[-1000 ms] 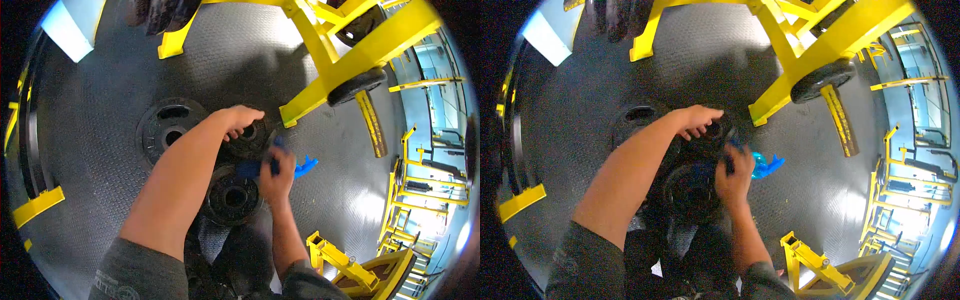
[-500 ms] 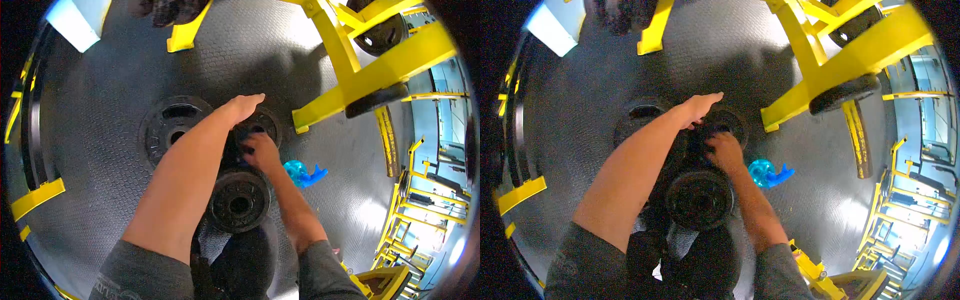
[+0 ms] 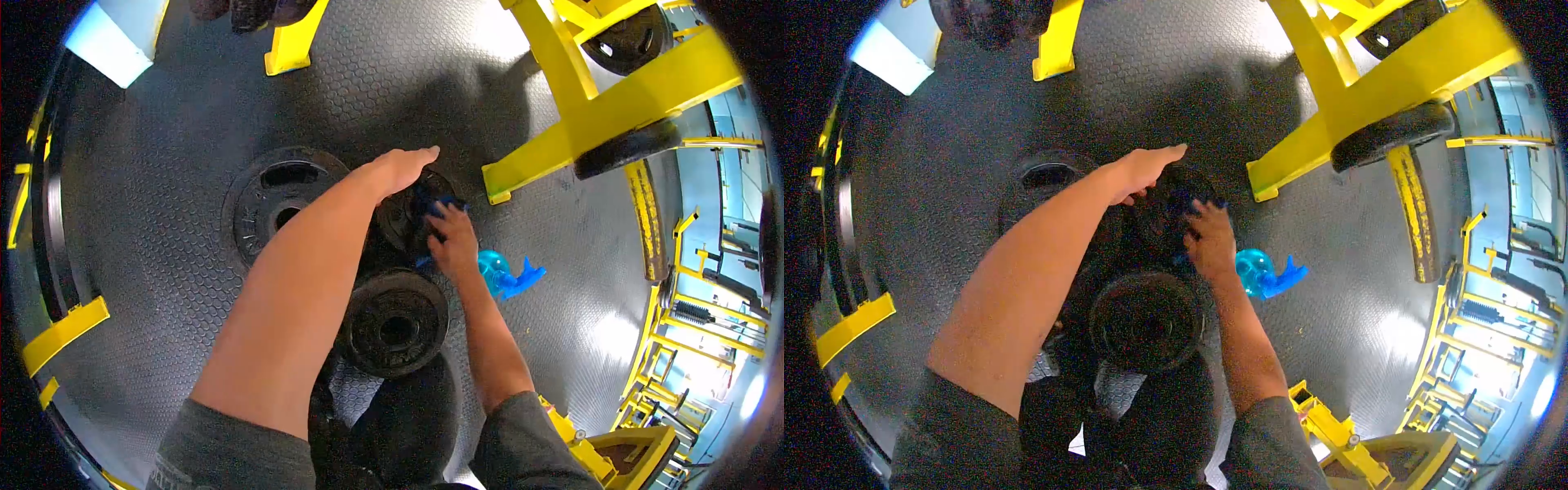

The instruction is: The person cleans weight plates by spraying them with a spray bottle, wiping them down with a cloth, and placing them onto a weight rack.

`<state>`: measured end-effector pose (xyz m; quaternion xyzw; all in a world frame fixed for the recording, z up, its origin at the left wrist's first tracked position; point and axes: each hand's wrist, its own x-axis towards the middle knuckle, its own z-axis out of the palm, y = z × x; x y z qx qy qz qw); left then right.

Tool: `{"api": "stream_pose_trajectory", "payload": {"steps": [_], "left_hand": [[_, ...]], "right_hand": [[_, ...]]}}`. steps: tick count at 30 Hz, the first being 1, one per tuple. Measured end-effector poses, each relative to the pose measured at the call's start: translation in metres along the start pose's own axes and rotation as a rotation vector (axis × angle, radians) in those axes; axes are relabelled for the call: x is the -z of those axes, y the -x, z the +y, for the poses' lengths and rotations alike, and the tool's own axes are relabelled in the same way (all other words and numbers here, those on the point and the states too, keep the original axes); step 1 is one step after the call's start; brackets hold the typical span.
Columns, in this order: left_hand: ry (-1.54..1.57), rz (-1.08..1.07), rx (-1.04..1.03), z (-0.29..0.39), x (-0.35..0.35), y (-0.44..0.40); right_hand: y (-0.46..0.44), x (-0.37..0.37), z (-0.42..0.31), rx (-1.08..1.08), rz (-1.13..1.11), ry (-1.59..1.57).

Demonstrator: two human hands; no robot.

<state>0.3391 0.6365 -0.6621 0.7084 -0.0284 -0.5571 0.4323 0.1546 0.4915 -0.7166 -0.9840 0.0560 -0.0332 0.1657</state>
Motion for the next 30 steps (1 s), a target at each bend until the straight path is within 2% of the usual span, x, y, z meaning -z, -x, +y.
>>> {"api": "stream_pose_trajectory", "payload": {"steps": [2,3,5,6,8,10,12,14,16,17,19,21,22,25,26,28,29,30], "left_hand": [[-0.005,0.001,-0.010,0.005,0.002,0.002],[-0.003,0.005,-0.010,0.006,0.003,0.003],[-0.001,-0.001,-0.021,0.010,0.003,0.002],[-0.001,0.011,-0.047,0.011,0.002,0.001],[-0.006,0.020,-0.066,0.009,-0.002,-0.003],[-0.020,0.008,-0.058,0.009,-0.007,-0.005],[0.000,-0.012,-0.074,0.010,-0.008,0.002],[0.018,0.001,-0.091,0.006,-0.001,-0.006],[0.060,0.028,-0.056,0.005,0.001,-0.013],[0.063,0.029,-0.053,0.004,0.001,-0.013],[0.062,0.037,-0.142,0.006,0.002,-0.003],[0.034,0.019,-0.138,0.005,0.003,-0.009],[0.014,0.002,-0.134,0.005,0.004,-0.010],[0.088,-0.020,-0.111,0.010,0.009,-0.005],[0.094,-0.013,-0.107,0.011,0.010,-0.004],[0.077,0.125,-0.130,0.011,0.005,0.000],[0.076,0.120,-0.125,0.008,0.006,-0.001],[0.061,0.050,-0.097,0.006,0.008,-0.003]], "right_hand": [[0.011,0.008,0.006,0.088,-0.179,-0.073],[0.009,0.010,0.005,0.088,-0.172,-0.067],[0.008,0.008,0.002,-0.226,-0.113,-0.051],[0.002,0.000,0.002,-0.231,-0.112,-0.044],[-0.027,-0.024,0.000,-0.209,0.200,0.064],[-0.030,-0.022,-0.011,-0.157,0.181,0.046],[-0.023,-0.011,-0.009,-0.026,0.005,-0.056],[-0.027,-0.012,-0.003,-0.058,-0.014,-0.063],[-0.046,-0.021,-0.007,-0.349,0.111,0.046],[-0.051,-0.027,-0.011,-0.347,0.107,0.045],[-0.058,-0.038,-0.022,-0.132,0.081,-0.063],[-0.061,-0.029,-0.029,0.032,0.015,-0.132],[-0.062,-0.022,-0.023,0.032,0.017,-0.134],[-0.075,-0.011,-0.024,-0.229,-0.019,-0.084],[-0.079,-0.023,-0.032,-0.222,-0.025,-0.087],[-0.082,-0.041,-0.053,-0.118,0.269,0.046],[-0.083,-0.037,-0.052,-0.094,0.046,-0.116],[-0.079,-0.032,-0.051,-0.100,0.044,-0.114]]}}
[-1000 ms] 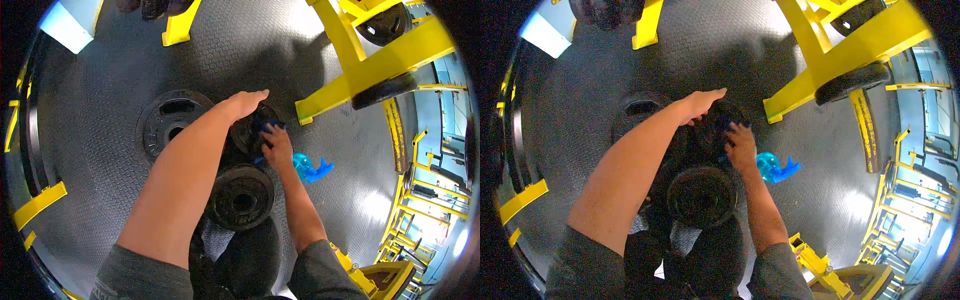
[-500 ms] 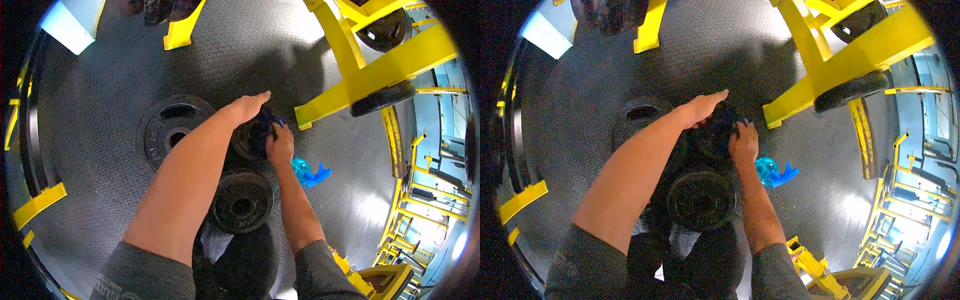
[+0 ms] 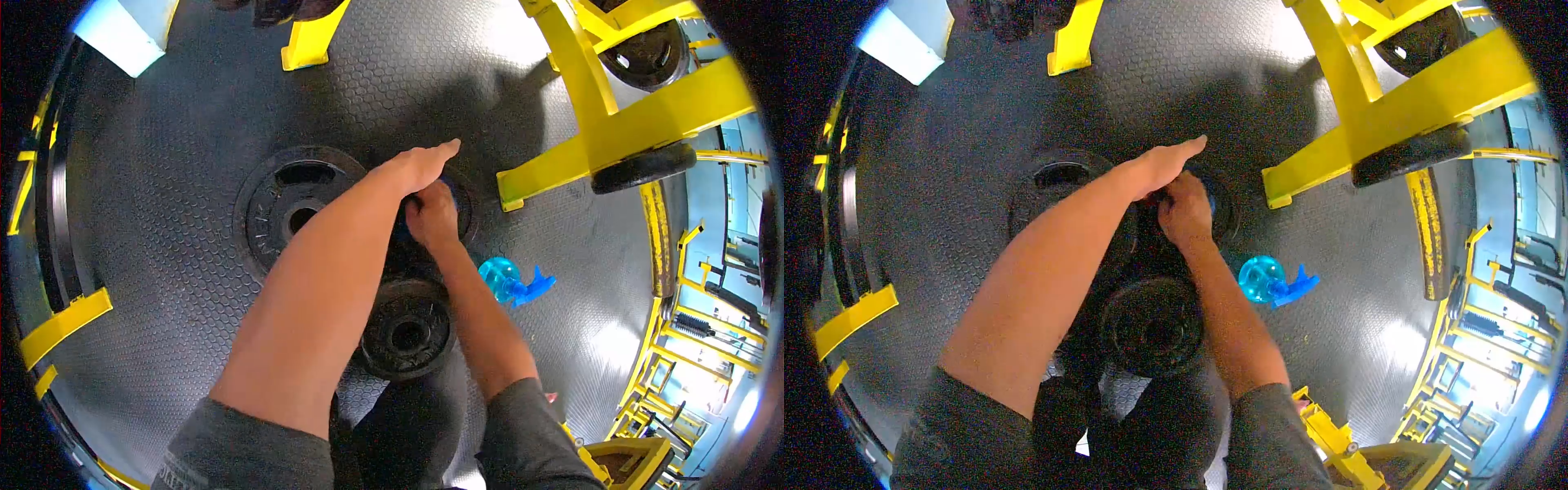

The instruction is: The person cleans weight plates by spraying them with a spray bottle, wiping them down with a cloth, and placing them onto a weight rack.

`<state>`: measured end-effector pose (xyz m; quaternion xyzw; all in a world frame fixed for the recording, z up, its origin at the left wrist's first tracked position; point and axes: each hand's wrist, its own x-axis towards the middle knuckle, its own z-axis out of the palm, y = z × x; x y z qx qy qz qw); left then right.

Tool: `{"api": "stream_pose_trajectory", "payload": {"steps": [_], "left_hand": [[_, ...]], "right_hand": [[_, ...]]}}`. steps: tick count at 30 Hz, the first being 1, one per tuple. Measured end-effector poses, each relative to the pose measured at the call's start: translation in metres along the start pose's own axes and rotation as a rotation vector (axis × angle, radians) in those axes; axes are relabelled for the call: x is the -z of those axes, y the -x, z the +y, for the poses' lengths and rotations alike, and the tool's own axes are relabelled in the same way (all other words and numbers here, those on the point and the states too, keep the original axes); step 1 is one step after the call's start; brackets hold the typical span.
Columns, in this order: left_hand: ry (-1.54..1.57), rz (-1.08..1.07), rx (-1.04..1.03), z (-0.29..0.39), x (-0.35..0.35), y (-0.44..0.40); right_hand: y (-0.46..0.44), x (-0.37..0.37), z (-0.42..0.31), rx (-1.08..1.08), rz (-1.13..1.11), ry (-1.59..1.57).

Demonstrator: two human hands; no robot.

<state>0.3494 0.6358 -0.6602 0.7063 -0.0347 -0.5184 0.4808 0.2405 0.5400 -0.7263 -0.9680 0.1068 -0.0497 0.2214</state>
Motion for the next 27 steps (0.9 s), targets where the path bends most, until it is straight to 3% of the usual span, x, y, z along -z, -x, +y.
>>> {"api": "stream_pose_trajectory", "payload": {"steps": [2,4,6,8,10,12,14,15,17,18,21,23,24,26,27], "left_hand": [[-0.015,-0.079,0.018,0.001,0.000,0.001],[0.047,-0.081,-0.065,0.004,0.002,0.005],[-0.002,-0.031,-0.070,0.003,0.000,-0.007],[0.022,0.027,-0.033,-0.004,-0.005,-0.017],[-0.055,0.006,-0.038,-0.011,-0.005,-0.026],[0.017,-0.012,0.124,0.009,-0.004,0.005],[-0.008,-0.041,0.193,0.004,-0.008,0.000],[-0.228,-0.008,0.114,-0.005,-0.012,-0.011],[-0.706,0.153,-0.046,-0.009,-0.019,-0.016],[-0.716,0.143,-0.053,-0.009,-0.020,-0.012],[-1.246,0.048,-0.404,-0.010,-0.026,0.007],[-1.395,-0.051,-0.440,-0.018,-0.038,0.012],[-1.539,-0.143,-0.461,-0.022,-0.043,0.012],[-1.535,-0.159,-0.505,-0.033,-0.055,0.013],[-1.640,-0.182,-0.569,-0.033,-0.060,0.013]], "right_hand": [[0.004,0.016,0.005,0.185,-0.232,-0.094],[-0.011,0.020,0.017,0.138,-0.276,-0.027],[-0.025,0.006,0.023,-0.122,0.203,0.301],[-0.022,-0.004,0.015,-0.090,0.115,0.303],[-0.013,0.016,-0.012,0.180,-0.173,-0.065],[0.010,-0.012,0.020,0.290,-0.296,-0.004],[0.023,0.013,0.027,0.532,-0.414,0.067],[0.027,0.028,0.027,0.524,-0.400,0.068],[0.036,0.055,0.028,0.656,-0.629,0.104],[0.038,0.058,0.032,0.642,-0.622,0.105],[0.045,0.080,0.033,0.448,-0.694,0.147],[0.041,0.129,0.004,-0.193,-0.512,0.344],[0.049,0.140,0.003,-0.207,-0.504,0.341],[0.085,0.157,0.001,-0.335,0.173,-0.219],[0.101,0.165,-0.011,-0.354,0.192,-0.230]]}}
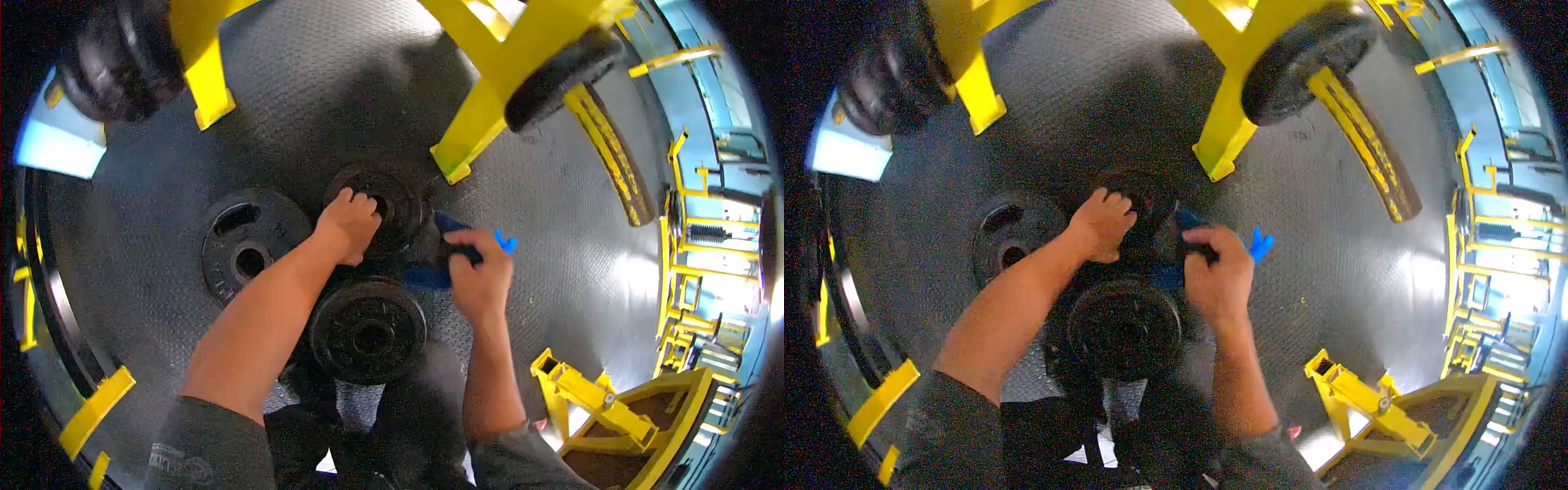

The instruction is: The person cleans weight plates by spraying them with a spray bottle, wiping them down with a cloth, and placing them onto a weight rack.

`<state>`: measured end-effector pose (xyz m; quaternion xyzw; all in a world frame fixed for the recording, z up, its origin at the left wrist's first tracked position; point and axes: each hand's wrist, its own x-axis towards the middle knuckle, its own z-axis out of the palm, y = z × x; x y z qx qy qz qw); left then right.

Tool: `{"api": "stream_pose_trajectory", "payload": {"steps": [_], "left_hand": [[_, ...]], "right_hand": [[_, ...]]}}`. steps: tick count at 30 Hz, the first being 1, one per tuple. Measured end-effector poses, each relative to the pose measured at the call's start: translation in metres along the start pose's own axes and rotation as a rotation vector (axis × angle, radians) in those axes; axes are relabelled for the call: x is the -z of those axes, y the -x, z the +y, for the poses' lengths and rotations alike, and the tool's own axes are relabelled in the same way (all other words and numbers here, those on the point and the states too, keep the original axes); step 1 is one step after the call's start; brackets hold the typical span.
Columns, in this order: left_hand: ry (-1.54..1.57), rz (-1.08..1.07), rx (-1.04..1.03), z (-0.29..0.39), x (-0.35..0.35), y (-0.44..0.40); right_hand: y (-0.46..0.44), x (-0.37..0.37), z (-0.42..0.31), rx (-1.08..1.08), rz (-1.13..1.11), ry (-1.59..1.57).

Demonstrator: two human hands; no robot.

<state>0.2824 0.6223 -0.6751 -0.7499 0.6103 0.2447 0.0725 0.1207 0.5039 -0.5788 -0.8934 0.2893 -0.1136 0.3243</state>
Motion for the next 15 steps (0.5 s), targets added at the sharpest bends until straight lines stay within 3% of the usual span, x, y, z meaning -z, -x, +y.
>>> {"api": "stream_pose_trajectory", "payload": {"steps": [2,3,5,6,8,9,11,13,15], "left_hand": [[-0.145,0.020,-0.073,0.010,-0.018,-0.010],[-0.170,0.009,-0.095,0.014,-0.020,-0.011],[-0.061,0.029,0.003,0.017,-0.020,-0.013],[-0.116,0.184,-0.010,0.015,-0.034,-0.015],[-0.121,0.167,-0.040,0.013,-0.031,-0.017],[-0.092,0.158,-0.047,0.011,-0.029,-0.017],[-0.144,0.123,-0.099,0.008,-0.029,-0.017],[-0.189,0.227,-0.127,0.006,-0.035,-0.018],[-0.225,0.244,-0.147,0.007,-0.037,-0.021]], "right_hand": [[0.037,0.009,-0.016,-0.328,0.210,-0.415],[0.051,0.006,-0.014,-0.347,0.236,-0.430],[0.074,-0.007,-0.006,-0.644,0.391,-1.324],[0.083,-0.012,0.001,-0.651,0.428,-1.347],[0.093,-0.028,0.010,-0.724,0.268,-2.011],[0.094,-0.035,0.011,-0.718,0.306,-2.049],[0.093,-0.040,0.016,-0.640,0.082,-2.258],[0.087,-0.032,0.012,-0.696,0.060,-2.192],[0.088,-0.027,0.009,-0.751,-0.099,-2.122]]}}
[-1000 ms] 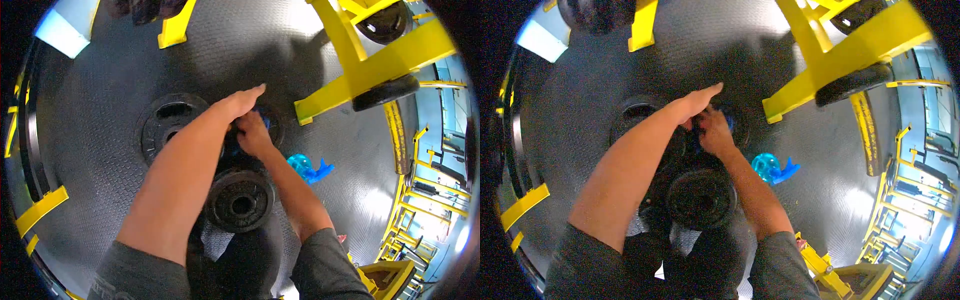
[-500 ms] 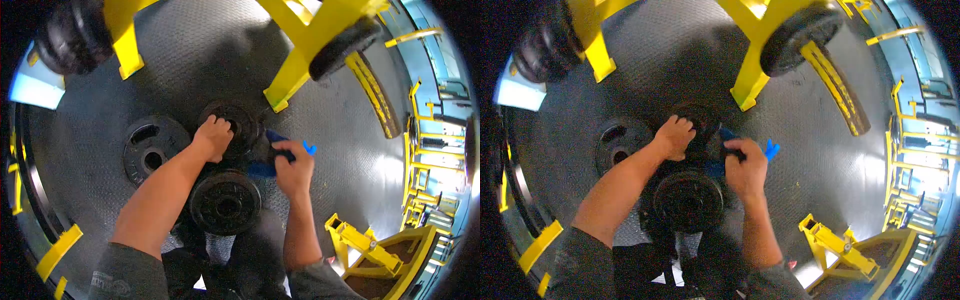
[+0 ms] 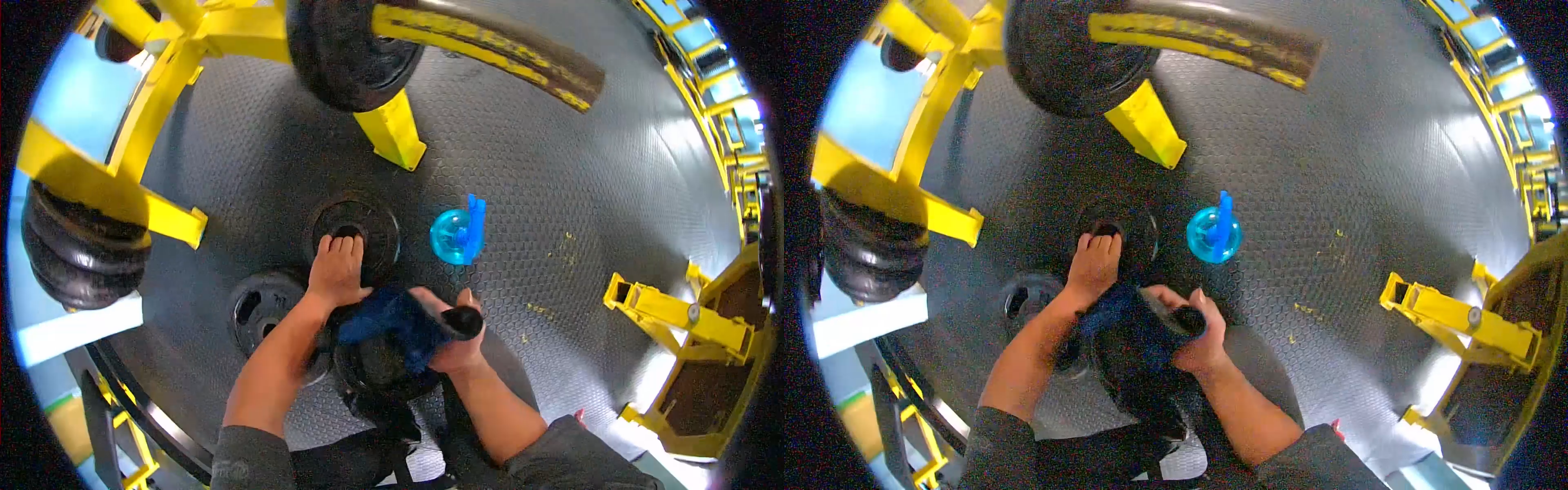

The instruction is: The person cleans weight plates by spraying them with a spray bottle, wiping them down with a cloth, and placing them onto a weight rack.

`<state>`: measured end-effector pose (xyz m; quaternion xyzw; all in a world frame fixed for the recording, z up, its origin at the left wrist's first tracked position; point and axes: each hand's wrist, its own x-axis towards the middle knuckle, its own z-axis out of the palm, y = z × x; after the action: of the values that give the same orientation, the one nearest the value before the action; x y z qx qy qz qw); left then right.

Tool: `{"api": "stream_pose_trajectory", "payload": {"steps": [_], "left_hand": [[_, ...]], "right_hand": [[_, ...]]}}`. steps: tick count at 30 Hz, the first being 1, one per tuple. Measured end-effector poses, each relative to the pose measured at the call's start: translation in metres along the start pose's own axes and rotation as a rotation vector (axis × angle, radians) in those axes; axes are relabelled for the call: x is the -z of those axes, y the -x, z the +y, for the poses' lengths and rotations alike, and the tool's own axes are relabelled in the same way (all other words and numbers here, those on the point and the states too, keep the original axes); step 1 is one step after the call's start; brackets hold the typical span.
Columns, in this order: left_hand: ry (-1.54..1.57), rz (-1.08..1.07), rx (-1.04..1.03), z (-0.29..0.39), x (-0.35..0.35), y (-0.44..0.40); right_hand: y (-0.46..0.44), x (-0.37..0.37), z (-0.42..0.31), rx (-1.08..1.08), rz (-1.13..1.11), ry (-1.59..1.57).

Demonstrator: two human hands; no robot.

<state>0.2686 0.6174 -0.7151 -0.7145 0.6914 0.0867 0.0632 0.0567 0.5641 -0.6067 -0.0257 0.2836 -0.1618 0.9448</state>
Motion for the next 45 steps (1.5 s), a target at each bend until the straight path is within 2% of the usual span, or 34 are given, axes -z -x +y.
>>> {"api": "stream_pose_trajectory", "payload": {"steps": [1,2,5,8,9,13,15,20,22,24,26,27,28,30,31,32,34,35,36,38,39,40,42,44,45], "left_hand": [[-0.017,0.020,0.003,0.000,0.000,-0.001],[-0.022,0.020,-0.013,-0.001,0.001,-0.001],[-0.051,0.054,-0.061,-0.002,0.007,0.006],[-0.061,0.002,-0.097,-0.005,0.009,0.004],[-0.084,-0.053,-0.096,-0.003,0.017,0.001],[-0.058,-0.057,-0.154,-0.007,0.025,-0.004],[0.018,-0.173,-0.095,-0.005,0.032,-0.008],[0.127,-0.184,-0.057,-0.007,0.070,-0.023],[0.322,-0.210,0.086,-0.018,0.081,-0.032],[0.388,-0.194,0.122,-0.034,0.083,-0.037],[0.747,-0.108,0.377,-0.052,0.072,-0.037],[1.056,-0.095,0.438,-0.056,0.074,-0.039],[1.048,-0.090,0.437,-0.059,0.077,-0.035],[1.624,-0.068,0.636,-0.061,0.096,-0.021],[1.840,-0.067,0.630,-0.059,0.107,-0.013],[1.826,-0.070,0.644,-0.058,0.120,-0.002],[2.019,-0.093,0.742,-0.052,0.153,0.028],[2.022,-0.110,0.724,-0.044,0.175,0.044],[2.000,-0.091,0.733,-0.033,0.195,0.058],[2.059,0.046,0.661,-0.004,0.226,0.088],[2.048,0.068,0.655,0.010,0.241,0.100],[2.040,0.110,0.679,0.025,0.254,0.111],[2.036,0.159,0.668,0.052,0.269,0.136],[1.748,0.427,0.892,0.079,0.271,0.157],[1.992,0.558,0.787,0.107,0.277,0.159]], "right_hand": [[-0.004,0.006,0.003,-0.028,-0.111,0.011],[-0.007,0.012,0.006,-0.013,-0.111,0.003],[-0.010,0.020,0.007,-0.106,-0.411,0.062],[-0.003,0.013,0.003,-0.095,-0.441,0.216],[-0.003,0.008,0.001,-0.173,-0.421,0.193],[-0.008,0.013,0.001,-0.215,-0.499,0.300],[-0.009,0.016,0.002,-0.257,-0.515,0.311],[-0.010,0.019,0.000,-0.190,-0.569,0.356],[-0.009,0.019,0.000,-0.185,-0.583,0.341],[-0.010,0.021,-0.002,-0.186,-0.515,0.322],[-0.013,0.022,-0.004,-0.178,-0.466,0.315],[-0.013,0.023,-0.005,-0.173,-0.407,0.313],[-0.013,0.023,-0.005,-0.169,-0.416,0.312],[-0.013,0.022,-0.004,-0.087,-0.296,0.307],[-0.011,0.020,-0.003,-0.087,-0.249,0.253],[-0.009,0.016,-0.003,-0.093,-0.257,0.238],[-0.006,-0.003,-0.005,0.005,-0.100,0.233],[-0.006,-0.007,-0.003,0.136,-0.096,0.315],[-0.004,-0.016,-0.003,0.131,-0.121,0.304],[0.006,-0.034,-0.001,0.440,-0.126,0.531],[0.010,-0.044,0.005,0.725,-0.120,0.734],[0.029,-0.065,-0.003,0.872,-0.208,0.986],[0.052,-0.103,0.007,1.108,-0.447,1.214],[0.068,-0.119,0.033,1.201,-0.502,1.265],[0.063,-0.112,0.034,1.315,-0.457,1.353]]}}
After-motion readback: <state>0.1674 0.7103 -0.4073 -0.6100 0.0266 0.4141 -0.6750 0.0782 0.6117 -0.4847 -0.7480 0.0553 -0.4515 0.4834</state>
